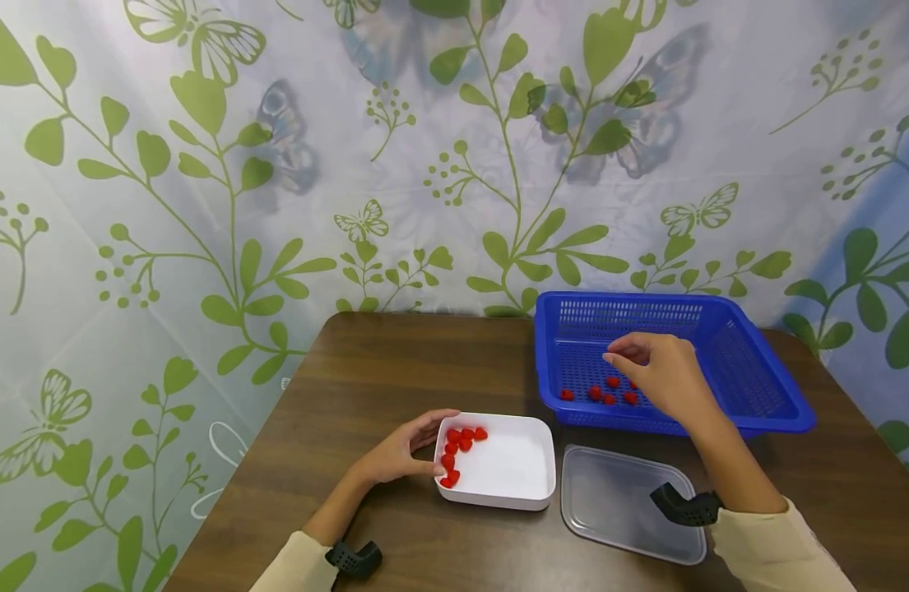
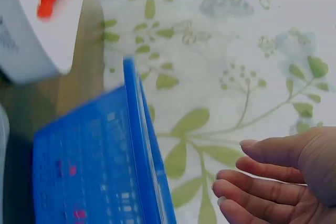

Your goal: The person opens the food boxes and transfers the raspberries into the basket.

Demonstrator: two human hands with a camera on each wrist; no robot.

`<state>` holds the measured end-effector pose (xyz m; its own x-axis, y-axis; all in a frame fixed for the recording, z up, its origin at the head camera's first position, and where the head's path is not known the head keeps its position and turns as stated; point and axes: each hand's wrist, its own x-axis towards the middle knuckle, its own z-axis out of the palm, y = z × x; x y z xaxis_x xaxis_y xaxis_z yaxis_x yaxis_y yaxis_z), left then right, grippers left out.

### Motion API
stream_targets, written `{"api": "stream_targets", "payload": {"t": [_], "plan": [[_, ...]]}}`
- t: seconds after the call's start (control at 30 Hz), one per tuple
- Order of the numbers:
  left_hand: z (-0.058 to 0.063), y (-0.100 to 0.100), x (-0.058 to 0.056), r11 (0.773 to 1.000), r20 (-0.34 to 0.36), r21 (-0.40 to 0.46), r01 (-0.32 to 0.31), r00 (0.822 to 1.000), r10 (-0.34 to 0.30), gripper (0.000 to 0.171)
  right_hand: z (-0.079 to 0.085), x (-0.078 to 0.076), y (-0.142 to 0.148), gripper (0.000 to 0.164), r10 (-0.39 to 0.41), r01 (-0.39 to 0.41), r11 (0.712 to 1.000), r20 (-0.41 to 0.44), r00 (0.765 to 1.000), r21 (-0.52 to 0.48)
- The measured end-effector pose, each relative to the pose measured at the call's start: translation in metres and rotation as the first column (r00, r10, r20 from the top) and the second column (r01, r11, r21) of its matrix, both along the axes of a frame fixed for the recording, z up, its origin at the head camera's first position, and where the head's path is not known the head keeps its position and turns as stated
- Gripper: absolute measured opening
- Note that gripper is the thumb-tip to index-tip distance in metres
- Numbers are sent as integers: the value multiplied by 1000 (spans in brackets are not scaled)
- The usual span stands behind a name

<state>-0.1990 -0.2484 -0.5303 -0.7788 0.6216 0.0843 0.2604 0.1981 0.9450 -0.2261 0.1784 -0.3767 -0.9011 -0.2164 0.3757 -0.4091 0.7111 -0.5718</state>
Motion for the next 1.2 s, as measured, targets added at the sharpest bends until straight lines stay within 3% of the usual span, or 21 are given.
{"api": "stream_targets", "payload": {"t": [0.2,0.43,0.63,1.0,1.2], "plan": [[-1,1,1,1000,-1,12,1,1000,-1,80,-2,12,-20,19,8,-1,997,86,996,-77],[0,2,1,1000,10,2,-14,1000,14,83,-15,18,-41,17,99,-52,976,222,970,-210],[1,2,2,1000,17,-7,-14,1000,14,83,-24,23,-60,14,165,-104,963,241,957,-248],[1,1,1,1000,-4,-21,-3,1000,3,82,-43,29,-102,12,240,-172,953,271,932,-251],[2,1,-1,1000,18,-13,4,1000,-3,80,-53,30,-118,11,272,-211,949,270,924,-234]]}}
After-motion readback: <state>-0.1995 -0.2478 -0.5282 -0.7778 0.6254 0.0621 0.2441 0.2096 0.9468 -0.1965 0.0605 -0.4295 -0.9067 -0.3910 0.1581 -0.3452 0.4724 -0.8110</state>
